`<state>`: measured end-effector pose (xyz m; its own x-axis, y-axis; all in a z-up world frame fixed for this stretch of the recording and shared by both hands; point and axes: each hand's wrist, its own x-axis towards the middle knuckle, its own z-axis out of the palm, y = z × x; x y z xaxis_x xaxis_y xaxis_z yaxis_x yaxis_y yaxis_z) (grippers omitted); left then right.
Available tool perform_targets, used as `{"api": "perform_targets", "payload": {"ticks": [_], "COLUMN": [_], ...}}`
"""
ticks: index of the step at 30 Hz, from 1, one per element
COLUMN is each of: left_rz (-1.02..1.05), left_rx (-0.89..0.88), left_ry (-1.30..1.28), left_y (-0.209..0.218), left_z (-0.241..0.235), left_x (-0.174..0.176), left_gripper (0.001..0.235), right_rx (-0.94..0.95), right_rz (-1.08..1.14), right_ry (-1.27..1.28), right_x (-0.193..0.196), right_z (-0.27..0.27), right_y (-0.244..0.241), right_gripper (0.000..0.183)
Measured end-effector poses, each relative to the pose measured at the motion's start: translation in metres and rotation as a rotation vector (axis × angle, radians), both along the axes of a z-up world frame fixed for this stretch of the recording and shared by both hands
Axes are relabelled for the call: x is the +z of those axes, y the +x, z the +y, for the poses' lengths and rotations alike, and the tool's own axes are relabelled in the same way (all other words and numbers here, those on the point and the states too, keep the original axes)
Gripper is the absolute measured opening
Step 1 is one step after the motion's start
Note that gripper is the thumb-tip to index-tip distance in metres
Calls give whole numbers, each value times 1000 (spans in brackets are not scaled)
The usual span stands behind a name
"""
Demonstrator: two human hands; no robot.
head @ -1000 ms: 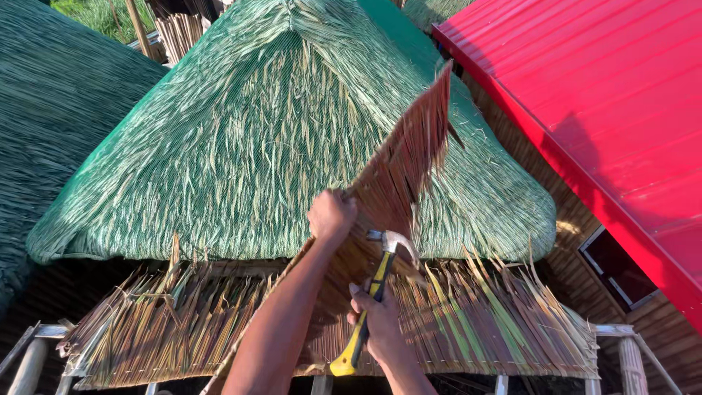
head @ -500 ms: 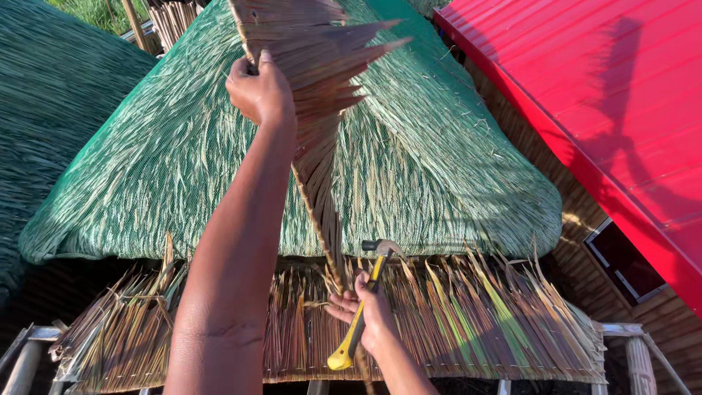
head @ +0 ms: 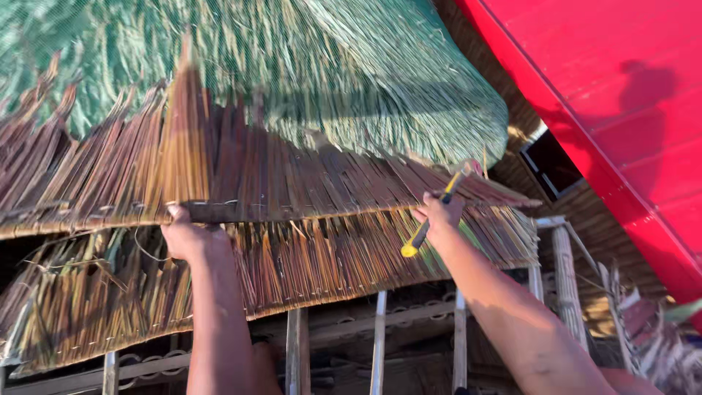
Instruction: The person secures bundles of dried palm leaves onto a wooden roof frame using a hammer and nails. They position the thatch material, align it with the existing layers, and hammer nails through the leaves into the wooden beams to hold them in place.
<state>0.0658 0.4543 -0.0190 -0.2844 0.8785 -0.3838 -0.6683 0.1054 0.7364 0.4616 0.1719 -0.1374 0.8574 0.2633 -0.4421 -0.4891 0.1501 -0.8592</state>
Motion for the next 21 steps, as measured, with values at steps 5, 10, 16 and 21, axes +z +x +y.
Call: {"api": "perform_targets", "payload": {"ticks": [5,10,16,21], "left_rz": [-176,-395,-270,-259], "left_rx": [32,-382,-520,-354], "left_ry": [-468,-553,-482,-518], "left_y": [-22,1,-4,-50], "left_z": [-68,-130,-132,-165], "left_x": [-135,-289,-360,-346], "left_gripper": [44,19,16,16], "right_rx": [81,90,123,235], "right_rz": [-61,-203,-102,7], "right_ry": [-75,-239,-233,-268], "right_x": [26,-12,-68,-89], "right_z": [-21,-72,-112,-134], "right_y": [-9,-60,-42,-73], "right_gripper": [31,29,33,37]}}
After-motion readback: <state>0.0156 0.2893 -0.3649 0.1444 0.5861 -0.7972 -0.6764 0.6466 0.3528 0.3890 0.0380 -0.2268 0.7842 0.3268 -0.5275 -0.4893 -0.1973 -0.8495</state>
